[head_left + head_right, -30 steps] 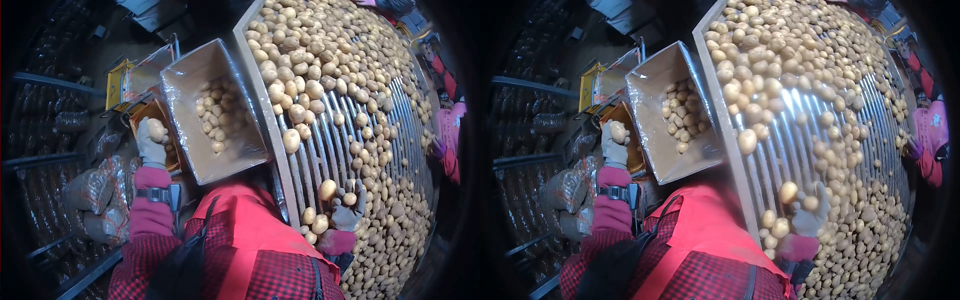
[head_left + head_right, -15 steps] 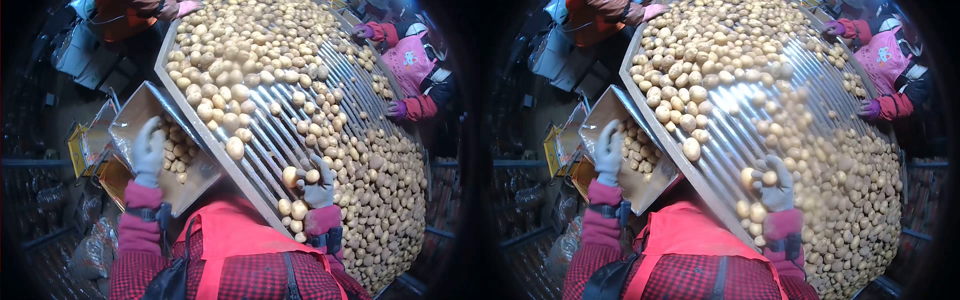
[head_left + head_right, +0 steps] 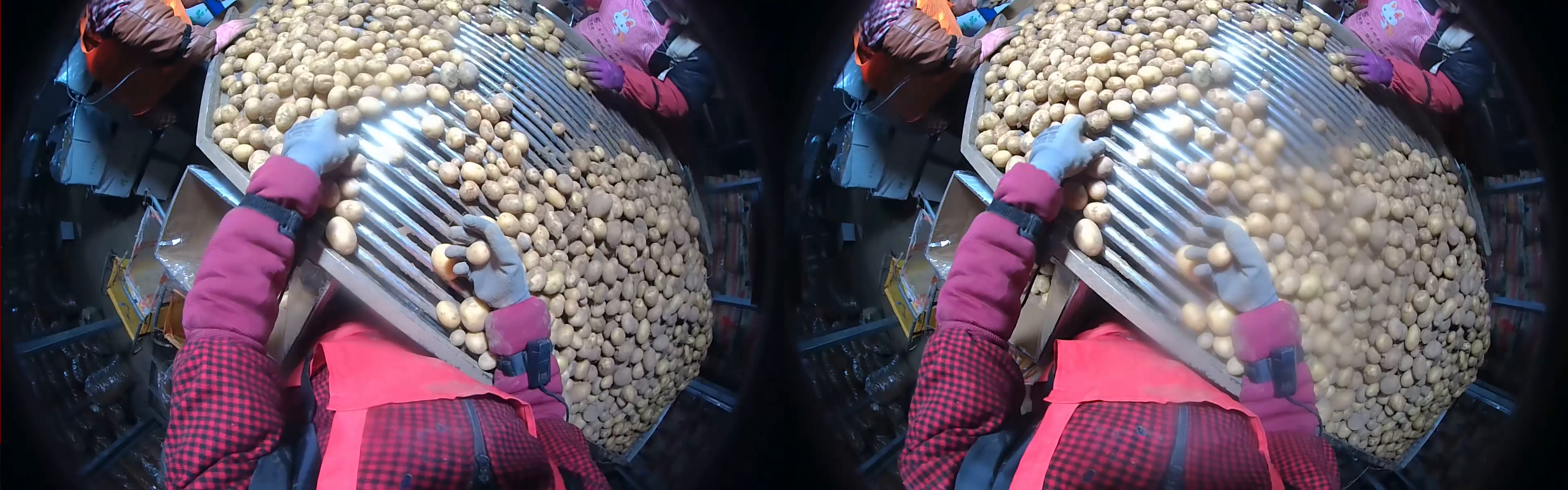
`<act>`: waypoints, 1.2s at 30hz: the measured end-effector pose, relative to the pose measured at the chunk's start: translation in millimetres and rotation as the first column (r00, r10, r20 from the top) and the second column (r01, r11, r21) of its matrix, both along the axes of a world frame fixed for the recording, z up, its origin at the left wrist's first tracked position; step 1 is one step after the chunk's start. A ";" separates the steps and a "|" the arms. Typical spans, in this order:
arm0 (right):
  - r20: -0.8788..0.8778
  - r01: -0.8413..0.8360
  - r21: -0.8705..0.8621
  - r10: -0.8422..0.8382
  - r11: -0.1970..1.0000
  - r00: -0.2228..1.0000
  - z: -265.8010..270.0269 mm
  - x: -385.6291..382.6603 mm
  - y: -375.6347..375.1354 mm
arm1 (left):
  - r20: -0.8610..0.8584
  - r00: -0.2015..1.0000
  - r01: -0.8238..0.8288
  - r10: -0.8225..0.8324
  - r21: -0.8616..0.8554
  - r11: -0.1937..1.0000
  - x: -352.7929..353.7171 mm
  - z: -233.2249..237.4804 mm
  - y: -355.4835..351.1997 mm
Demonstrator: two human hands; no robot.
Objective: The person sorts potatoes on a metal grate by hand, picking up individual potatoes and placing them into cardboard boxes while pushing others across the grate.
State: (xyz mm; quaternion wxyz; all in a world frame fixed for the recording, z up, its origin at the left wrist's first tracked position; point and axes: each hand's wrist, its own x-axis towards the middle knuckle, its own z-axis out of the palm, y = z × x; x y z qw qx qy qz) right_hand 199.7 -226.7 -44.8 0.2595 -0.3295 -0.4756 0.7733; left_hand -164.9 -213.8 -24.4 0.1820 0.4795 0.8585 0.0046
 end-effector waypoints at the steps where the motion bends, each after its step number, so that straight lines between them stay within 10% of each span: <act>1: -0.040 0.015 -0.103 -0.019 0.995 0.999 2.3 -0.1 2.6 | 0.254 0.967 -0.057 0.017 0.151 0.987 -12.2 -16.3 -9.1; 3: -0.126 0.020 -0.272 -0.056 0.962 0.990 7.1 -1.1 4.8 | 0.755 0.642 -0.333 -0.133 0.432 0.838 -26.0 -42.3 -33.0; 6: 0.000 0.043 -0.131 -0.044 0.990 0.999 12.7 -5.6 1.0 | 0.977 -0.005 -0.681 -0.215 0.154 0.716 -4.1 9.8 -89.7; 7: 0.029 0.037 -0.013 -0.036 0.999 0.999 13.2 -6.6 -2.1 | 0.943 0.195 -0.679 -0.270 0.328 0.657 -2.9 -0.5 -106.1; 9: 0.099 0.082 -0.020 -0.080 0.996 0.992 7.0 -7.3 -1.9 | 0.949 0.135 -0.781 -0.284 0.278 0.559 -4.4 -8.7 -133.9; 10: 0.150 0.085 0.033 -0.089 0.996 0.985 4.5 -7.2 -2.8 | 0.950 -0.133 -0.855 -0.281 0.033 0.517 -5.5 -9.1 -147.6; 16: 0.123 0.160 -0.038 -0.155 0.986 0.980 1.6 -9.0 -5.4 | 0.977 0.144 -0.864 -0.159 0.203 0.460 3.7 -21.7 -221.2; 22: 0.117 0.129 -0.040 -0.123 0.991 0.985 -2.8 -2.3 -3.6 | 0.990 0.026 -0.981 0.140 -0.001 0.196 -10.7 -55.5 -277.6; 27: 0.086 0.105 -0.045 -0.101 0.993 0.991 0.7 -2.1 -4.8 | 0.997 -0.078 -0.997 0.006 -0.078 0.009 -11.1 -72.7 -299.7; 34: 0.062 0.118 -0.065 -0.114 0.991 0.992 -9.7 2.0 -0.7 | 0.990 0.144 -0.980 0.003 0.142 0.142 2.3 -75.8 -308.3; 36: 0.059 0.130 -0.011 -0.129 0.991 0.990 -10.3 -0.9 -3.2 | 0.999 0.024 -0.996 0.046 0.020 0.085 -1.2 -69.9 -307.3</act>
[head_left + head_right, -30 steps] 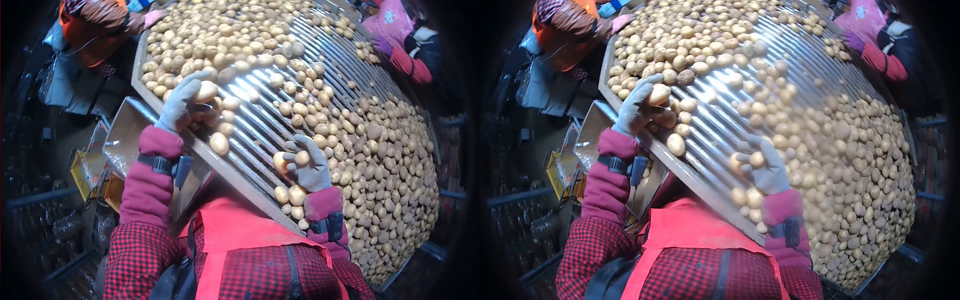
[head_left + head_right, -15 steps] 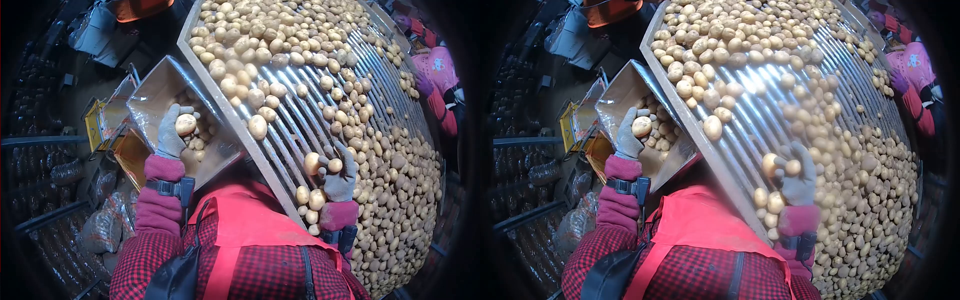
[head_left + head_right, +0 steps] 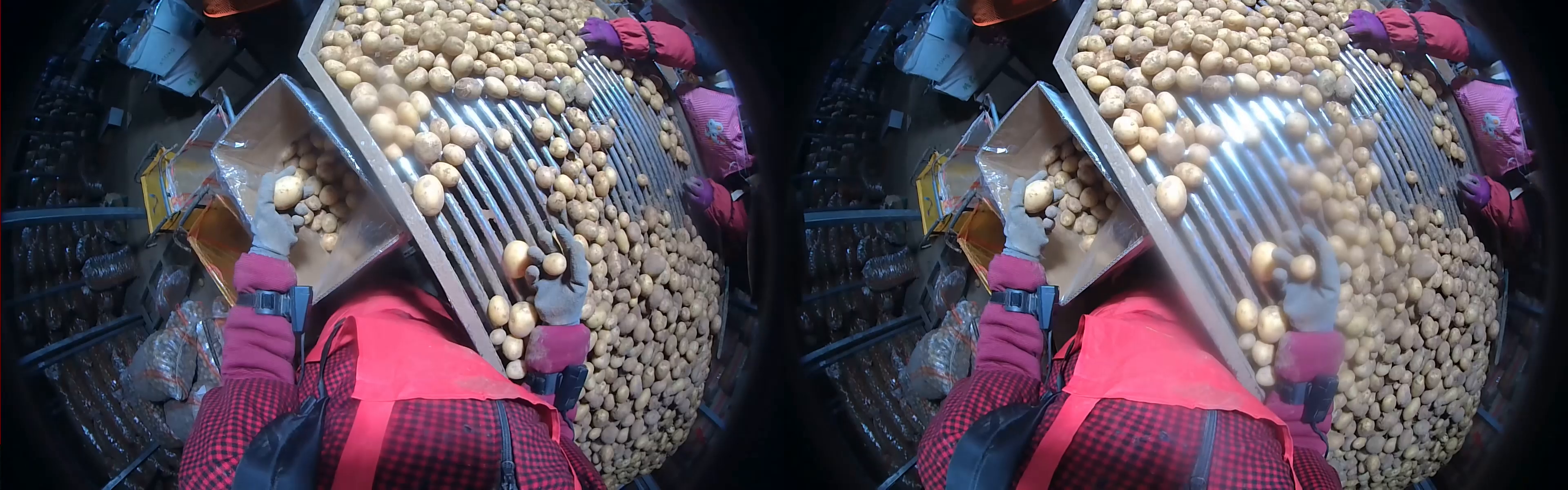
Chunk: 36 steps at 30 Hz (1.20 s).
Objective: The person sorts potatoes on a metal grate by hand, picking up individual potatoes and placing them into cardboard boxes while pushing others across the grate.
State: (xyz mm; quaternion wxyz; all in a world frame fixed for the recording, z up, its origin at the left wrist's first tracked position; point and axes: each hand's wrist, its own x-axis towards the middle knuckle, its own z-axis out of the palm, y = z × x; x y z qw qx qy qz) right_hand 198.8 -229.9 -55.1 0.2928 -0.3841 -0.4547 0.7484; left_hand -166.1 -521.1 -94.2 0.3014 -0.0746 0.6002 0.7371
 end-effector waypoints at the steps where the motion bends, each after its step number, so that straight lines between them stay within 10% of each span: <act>1: 0.012 0.007 0.011 -0.008 1.000 1.000 -0.4 0.3 -1.4 | 0.060 0.998 -0.028 0.029 -0.020 0.999 -2.3 0.7 0.6; 10: 0.026 0.090 -0.161 -0.087 0.983 0.996 15.4 -6.1 -1.2 | -0.021 0.991 -0.135 0.133 -0.190 0.972 -15.5 -8.0 -8.7; 13: -0.019 0.030 -0.099 -0.032 0.995 0.999 10.4 -1.1 -0.2 | -0.356 0.916 -0.268 0.187 -0.195 0.943 -20.4 -21.1 -44.3; 14: -0.047 -0.006 -0.053 0.003 0.999 0.999 7.1 0.2 1.2 | -0.164 0.931 -0.331 0.325 -0.007 0.944 -24.0 -11.6 -61.9; 18: -0.182 -0.152 0.219 0.194 0.964 0.964 -4.7 3.3 8.2 | -0.228 0.732 -0.677 0.642 -0.131 0.725 -38.3 -17.9 -135.1; 22: -0.203 -0.153 0.173 0.187 0.973 0.961 -9.8 2.9 5.7 | -0.181 0.732 -0.666 0.657 -0.393 0.633 -38.5 -49.5 -188.6; 24: -0.188 -0.075 0.018 0.077 0.997 0.979 -16.3 7.6 5.0 | -0.452 0.879 -0.419 0.153 -0.578 0.700 -55.4 -104.6 -243.1; 26: -0.115 0.031 0.035 -0.026 0.999 0.993 -1.7 3.7 1.8 | -0.620 0.778 -0.484 -0.104 -0.695 0.532 -52.4 -77.9 -187.5; 30: -0.180 0.254 -0.152 -0.280 0.955 0.943 19.6 19.2 15.4 | -0.819 0.436 -0.449 -0.374 -0.558 0.698 -24.6 -2.6 -41.4; 33: -0.163 0.400 -0.152 -0.422 0.904 0.892 43.0 42.8 13.7 | -0.844 0.153 -0.023 -0.514 -0.523 0.852 31.7 44.8 64.0; 36: -0.214 0.423 -0.176 -0.454 0.889 0.865 55.2 69.7 2.6 | -0.750 -0.290 0.446 -0.595 -0.656 0.609 96.3 72.5 147.3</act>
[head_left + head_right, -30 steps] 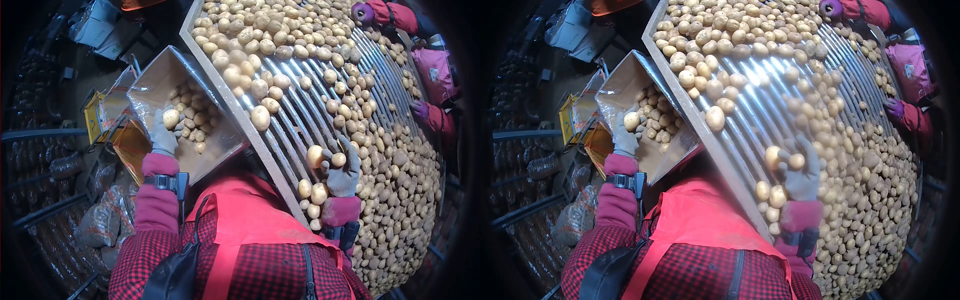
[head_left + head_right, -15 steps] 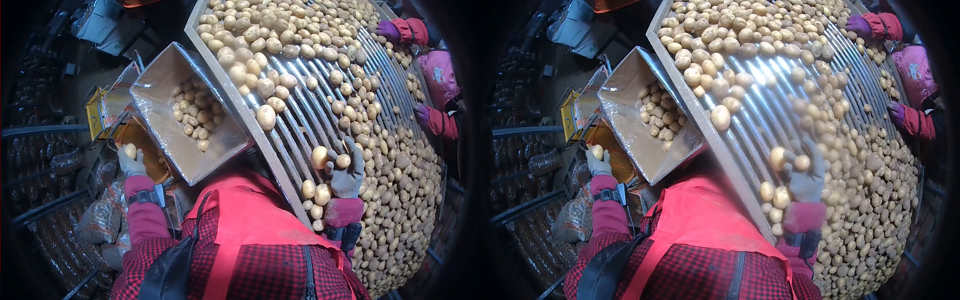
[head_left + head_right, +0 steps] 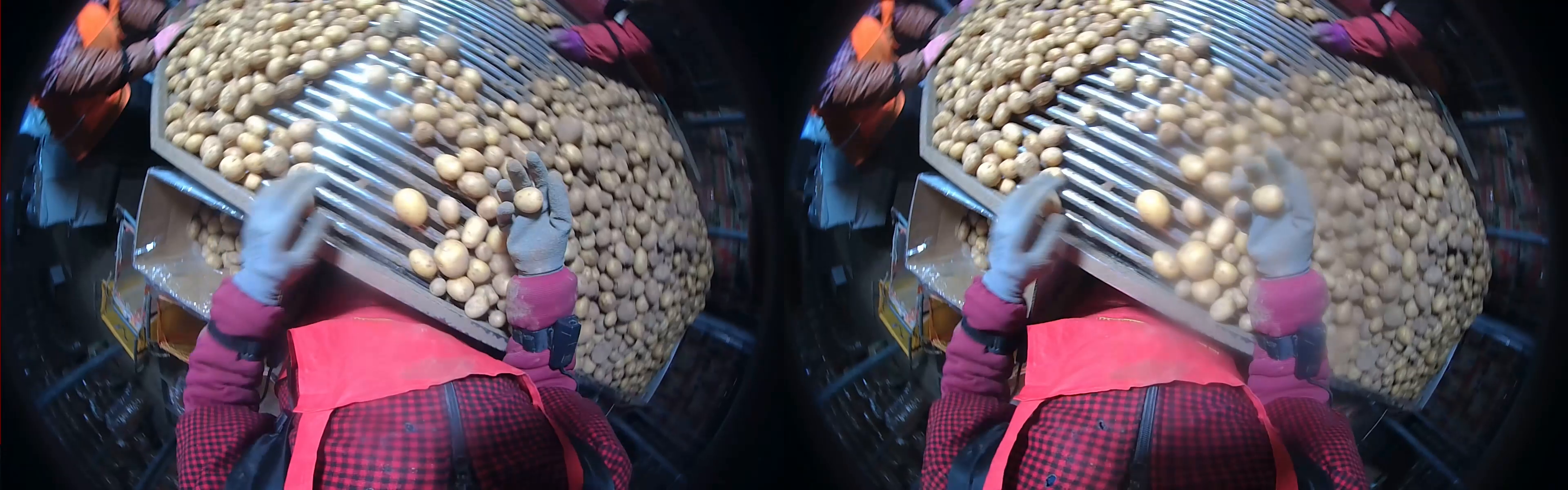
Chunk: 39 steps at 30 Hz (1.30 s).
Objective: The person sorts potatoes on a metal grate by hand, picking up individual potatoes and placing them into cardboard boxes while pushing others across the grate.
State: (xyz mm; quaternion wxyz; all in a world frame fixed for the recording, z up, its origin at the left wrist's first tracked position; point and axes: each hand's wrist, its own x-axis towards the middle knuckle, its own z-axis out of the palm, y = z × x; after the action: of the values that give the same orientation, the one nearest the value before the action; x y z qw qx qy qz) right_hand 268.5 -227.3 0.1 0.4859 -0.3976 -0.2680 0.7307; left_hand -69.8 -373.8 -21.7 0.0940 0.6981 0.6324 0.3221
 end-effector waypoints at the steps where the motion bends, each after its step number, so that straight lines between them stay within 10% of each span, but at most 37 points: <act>1: -0.020 0.007 -0.022 -0.008 1.000 1.000 3.3 7.0 -4.4 | -0.033 0.993 0.115 -0.116 -0.045 0.992 25.9 -1.0 20.7; 6: 0.000 0.152 -0.061 -0.153 0.986 0.988 0.4 54.4 -36.9 | -0.237 0.808 0.508 -0.539 -0.182 0.842 103.9 -33.5 87.3; 16: -0.096 0.330 -0.168 -0.348 0.929 0.932 7.2 91.2 -85.4 | -0.197 0.568 0.628 -0.799 -0.524 0.576 162.3 26.9 81.2; 19: -0.111 0.290 -0.152 -0.308 0.945 0.945 0.5 93.1 -84.9 | -0.337 0.618 0.547 -0.710 -0.464 0.697 174.0 -7.9 72.4; 25: -0.169 0.170 -0.146 -0.194 0.975 0.966 -3.2 90.5 -74.5 | -0.100 0.750 0.521 -0.654 -0.521 0.676 159.5 7.1 73.5; 28: -0.123 0.170 -0.153 -0.190 0.973 0.974 -0.7 77.7 -67.2 | 0.660 0.751 0.578 0.030 -0.679 0.452 130.9 17.7 76.1; 29: -0.102 0.174 -0.153 -0.191 0.973 0.976 -3.1 72.6 -63.3 | 0.766 0.629 0.566 0.130 -0.566 0.599 117.5 5.2 66.8; 32: -0.083 0.122 -0.197 -0.140 0.973 0.987 2.4 49.6 -51.6 | 0.915 0.235 0.335 0.326 -0.392 0.857 76.8 2.8 32.9; 39: 0.282 -0.099 0.032 0.086 0.995 0.955 11.0 -45.7 -45.4 | 0.879 0.287 -0.585 0.380 -0.153 0.797 -61.5 -41.0 -90.1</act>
State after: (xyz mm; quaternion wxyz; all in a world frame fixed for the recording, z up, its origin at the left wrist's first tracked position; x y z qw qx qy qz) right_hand 222.8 -272.7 11.1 0.4170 -0.4730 -0.3691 0.6827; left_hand -131.3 -464.0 -62.7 0.2330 0.2079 0.6345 0.7071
